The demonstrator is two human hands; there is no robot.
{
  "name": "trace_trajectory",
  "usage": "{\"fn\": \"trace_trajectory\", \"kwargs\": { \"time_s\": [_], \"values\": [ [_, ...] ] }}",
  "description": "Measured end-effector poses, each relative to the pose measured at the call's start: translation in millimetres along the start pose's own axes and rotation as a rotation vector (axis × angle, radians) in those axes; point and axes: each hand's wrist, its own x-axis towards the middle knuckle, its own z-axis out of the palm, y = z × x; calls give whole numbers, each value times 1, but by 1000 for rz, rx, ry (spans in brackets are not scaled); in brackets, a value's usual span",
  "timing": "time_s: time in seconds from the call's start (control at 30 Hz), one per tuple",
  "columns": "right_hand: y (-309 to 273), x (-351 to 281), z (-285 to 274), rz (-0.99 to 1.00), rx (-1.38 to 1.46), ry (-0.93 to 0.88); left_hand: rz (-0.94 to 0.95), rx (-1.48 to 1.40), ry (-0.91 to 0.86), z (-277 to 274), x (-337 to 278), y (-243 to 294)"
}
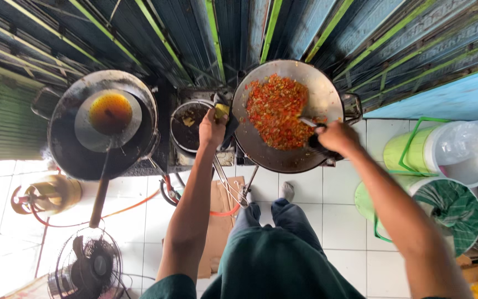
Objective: The person adds ingredients from packets and a bag into a large wok containing a mixture of chilies and oil, stirring it with a spoon.
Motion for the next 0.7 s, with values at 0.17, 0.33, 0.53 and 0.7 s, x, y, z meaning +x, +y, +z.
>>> {"fn": "trace_trajectory", "kwargs": {
  "time_s": [0.17,0.33,0.53,0.7],
  "values": [
    [-22,-61,20,-197,-81,146,15,12,-12,-4,1,0],
    [31,-111,44,-283,-249,175,-33,28,-44,-5,1,5],
    [36,-56,27,-34,-7,18,-12,19,-25,-5,1,6],
    [-7,-38,39,-64,145,-42,-1,68,4,-2,-1,3]
  ]
}}
